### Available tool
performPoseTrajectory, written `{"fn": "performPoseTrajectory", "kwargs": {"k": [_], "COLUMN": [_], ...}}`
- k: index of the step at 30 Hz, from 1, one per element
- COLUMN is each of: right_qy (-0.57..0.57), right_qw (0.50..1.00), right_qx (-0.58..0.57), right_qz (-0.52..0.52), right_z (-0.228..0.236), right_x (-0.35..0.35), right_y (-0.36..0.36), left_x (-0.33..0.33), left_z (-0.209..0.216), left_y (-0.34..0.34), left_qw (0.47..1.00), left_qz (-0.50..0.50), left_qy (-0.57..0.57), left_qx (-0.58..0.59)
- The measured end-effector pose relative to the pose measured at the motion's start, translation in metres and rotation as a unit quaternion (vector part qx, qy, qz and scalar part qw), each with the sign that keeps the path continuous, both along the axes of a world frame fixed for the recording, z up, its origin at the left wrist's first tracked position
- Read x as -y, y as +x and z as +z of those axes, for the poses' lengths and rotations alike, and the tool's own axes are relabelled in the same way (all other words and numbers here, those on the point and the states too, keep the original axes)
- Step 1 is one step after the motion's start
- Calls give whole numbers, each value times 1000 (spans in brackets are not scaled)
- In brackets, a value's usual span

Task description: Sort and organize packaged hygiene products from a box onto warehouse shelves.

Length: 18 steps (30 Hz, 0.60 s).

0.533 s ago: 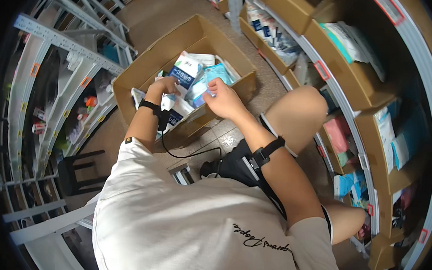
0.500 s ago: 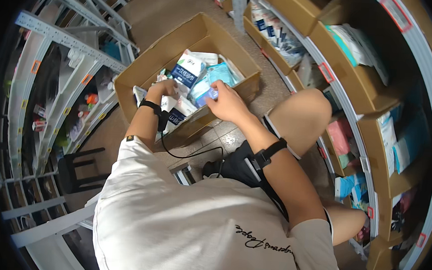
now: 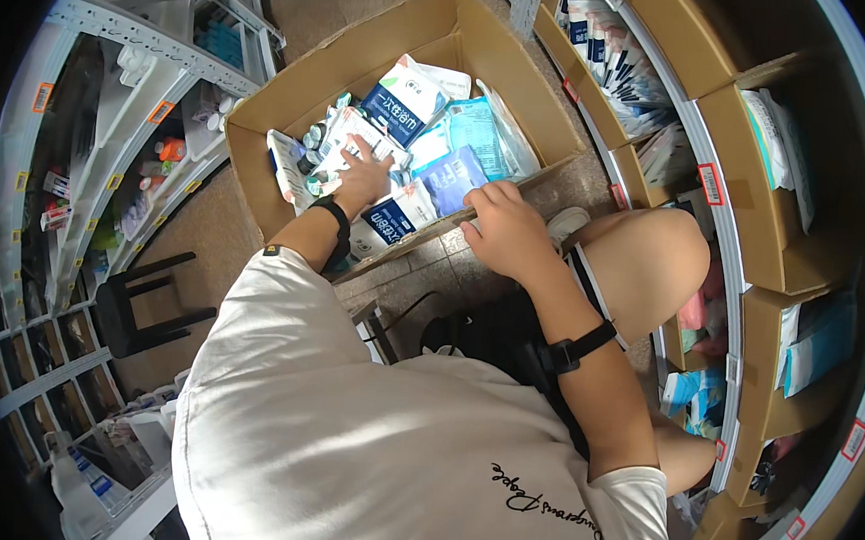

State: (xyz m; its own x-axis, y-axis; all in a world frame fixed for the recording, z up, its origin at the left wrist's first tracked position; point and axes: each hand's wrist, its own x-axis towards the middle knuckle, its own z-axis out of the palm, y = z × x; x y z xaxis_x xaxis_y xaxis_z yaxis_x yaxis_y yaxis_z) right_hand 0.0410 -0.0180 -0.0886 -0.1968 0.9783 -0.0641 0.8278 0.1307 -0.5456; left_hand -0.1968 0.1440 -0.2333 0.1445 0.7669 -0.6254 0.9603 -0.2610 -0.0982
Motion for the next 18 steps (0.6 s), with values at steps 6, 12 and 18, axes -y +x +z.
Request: {"fn": "performPoseTrajectory", "kwargs": {"k": [6,12,18], "right_qy": [-2,5,-48], "right_qw": [1000,1000,998], "right_qx": [-10,-18,-35], "right_qz": [-6,-16,-13], "right_z": [3,5,5], "right_x": [2,7,8], "right_y": [4,2,8], "left_x": [15,-1,-30], "left_z": [14,-20,-9], "left_y": [57,100,71], "left_qw": [978,980,957], "left_qz": [-138,-103,-115], "left_qy": [-133,-126,-140], "left_qx": [82,118,227]}}
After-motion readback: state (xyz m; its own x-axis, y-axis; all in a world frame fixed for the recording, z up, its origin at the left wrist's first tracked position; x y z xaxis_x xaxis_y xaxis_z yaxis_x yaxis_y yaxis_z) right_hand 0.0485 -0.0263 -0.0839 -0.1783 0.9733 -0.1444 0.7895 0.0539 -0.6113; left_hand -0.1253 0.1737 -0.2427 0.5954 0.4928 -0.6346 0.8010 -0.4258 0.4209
